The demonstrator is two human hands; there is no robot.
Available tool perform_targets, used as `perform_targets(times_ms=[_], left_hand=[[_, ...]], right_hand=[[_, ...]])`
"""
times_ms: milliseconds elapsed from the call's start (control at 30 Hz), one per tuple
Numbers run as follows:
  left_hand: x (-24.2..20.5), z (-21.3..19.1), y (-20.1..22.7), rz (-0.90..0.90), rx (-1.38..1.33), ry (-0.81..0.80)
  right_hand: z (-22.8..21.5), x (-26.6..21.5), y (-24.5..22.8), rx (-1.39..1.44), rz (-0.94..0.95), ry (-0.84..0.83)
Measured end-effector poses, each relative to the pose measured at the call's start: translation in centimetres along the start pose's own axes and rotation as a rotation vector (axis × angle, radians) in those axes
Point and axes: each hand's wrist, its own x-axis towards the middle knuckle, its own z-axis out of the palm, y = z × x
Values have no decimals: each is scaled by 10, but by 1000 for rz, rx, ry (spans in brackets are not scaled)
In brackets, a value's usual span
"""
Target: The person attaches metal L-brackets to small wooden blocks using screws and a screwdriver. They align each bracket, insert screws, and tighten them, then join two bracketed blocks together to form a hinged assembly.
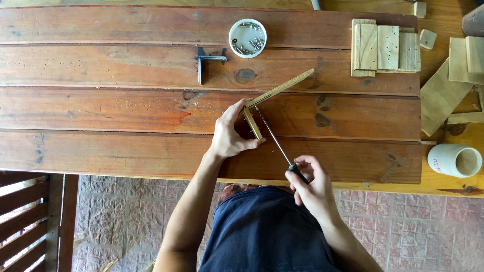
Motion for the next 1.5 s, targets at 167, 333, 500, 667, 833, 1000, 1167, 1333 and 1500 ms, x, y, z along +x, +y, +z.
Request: perform_targets(times_ms=[167,333,500,667,833,1000,1167,1333,1500], left_hand=[[-1,0,-1,11,8,-20],[-2,1,-1,8,-18,-18],[-2,-1,0,14,-26,-7],[-4,-2,5,56,156,-106],[-3,-3,6,77,129,-107],[-6,-2,1,63,98,-111],[-5,1,2,110,161,-129],[-5,1,0,119,151,-113],[-6,1,-2,97,151,-92]], right_hand=[[-6,-4,10,-434,-231,65],[-2,2,21,28,26,-60],[-5,5,24,385,284,-125],[-10,5,57,-728,-476,-42],[-4,-1,23,-152,135,-186],[-16,6,21,495,376,-339],[-10,7,30,-562,-157,-170],[-14,12,30,61,345,-303],[-21,19,20,521,598,-340]])
